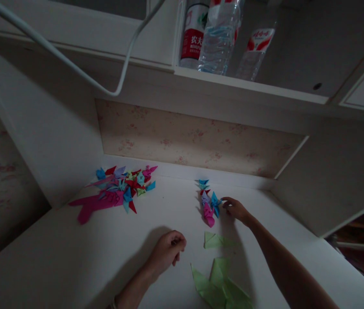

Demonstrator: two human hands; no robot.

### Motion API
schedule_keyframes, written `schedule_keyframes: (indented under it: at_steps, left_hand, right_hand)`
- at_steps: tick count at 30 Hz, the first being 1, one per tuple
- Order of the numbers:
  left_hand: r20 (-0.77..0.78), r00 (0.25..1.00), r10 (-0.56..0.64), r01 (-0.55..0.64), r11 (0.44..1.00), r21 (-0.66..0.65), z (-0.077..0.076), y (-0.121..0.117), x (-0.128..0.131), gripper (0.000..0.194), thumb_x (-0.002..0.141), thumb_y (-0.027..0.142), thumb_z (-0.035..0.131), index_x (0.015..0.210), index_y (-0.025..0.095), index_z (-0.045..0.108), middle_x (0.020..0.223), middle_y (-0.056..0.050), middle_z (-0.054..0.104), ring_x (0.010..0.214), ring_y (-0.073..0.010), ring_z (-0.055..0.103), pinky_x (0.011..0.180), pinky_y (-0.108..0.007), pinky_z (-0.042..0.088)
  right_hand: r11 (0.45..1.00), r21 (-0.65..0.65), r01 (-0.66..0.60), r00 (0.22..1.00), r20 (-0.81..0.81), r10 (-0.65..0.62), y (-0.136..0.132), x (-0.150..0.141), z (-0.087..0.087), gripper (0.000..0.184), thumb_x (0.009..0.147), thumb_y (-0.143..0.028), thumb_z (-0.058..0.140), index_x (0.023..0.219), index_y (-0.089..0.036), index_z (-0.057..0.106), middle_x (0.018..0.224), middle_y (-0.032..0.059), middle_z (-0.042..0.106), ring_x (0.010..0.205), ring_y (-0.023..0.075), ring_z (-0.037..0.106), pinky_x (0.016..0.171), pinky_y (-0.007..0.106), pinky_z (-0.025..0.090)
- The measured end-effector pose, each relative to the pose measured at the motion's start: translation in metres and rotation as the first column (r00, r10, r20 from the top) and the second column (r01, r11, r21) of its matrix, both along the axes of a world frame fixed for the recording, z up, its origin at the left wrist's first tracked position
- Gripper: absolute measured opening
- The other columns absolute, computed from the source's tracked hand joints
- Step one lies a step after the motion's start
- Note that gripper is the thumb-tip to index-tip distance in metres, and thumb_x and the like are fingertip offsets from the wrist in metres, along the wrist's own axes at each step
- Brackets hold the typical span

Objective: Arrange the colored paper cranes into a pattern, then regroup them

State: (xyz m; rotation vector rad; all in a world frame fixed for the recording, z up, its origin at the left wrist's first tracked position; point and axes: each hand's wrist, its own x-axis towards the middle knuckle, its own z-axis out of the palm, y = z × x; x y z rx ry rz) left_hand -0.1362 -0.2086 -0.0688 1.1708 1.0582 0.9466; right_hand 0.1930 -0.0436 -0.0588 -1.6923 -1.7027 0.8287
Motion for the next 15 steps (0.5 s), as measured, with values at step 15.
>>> schedule_keyframes:
  at_steps: [15]
  left_hand:
    - [-0.011,1.000,-0.009,0.009,1.000,-0.026,0.008,-0.002,-0.005,0.021,0.073,0.036,0.056,0.078,0.016,0.057,0.060,0.005,0.050,0.040,-0.0053,0.039,0.035,-0.018,0.024]
  right_hand:
    - [0.898,0.373,0.236,0.971,-0.064,-0.229,-0.060,-0.022,0.095,0.033,0.073,-0.041,0.054,0.091,-0.016,0.066,0.077,0.0047,0.067,0.058,0.0143,0.057,0.052,0.025,0.042]
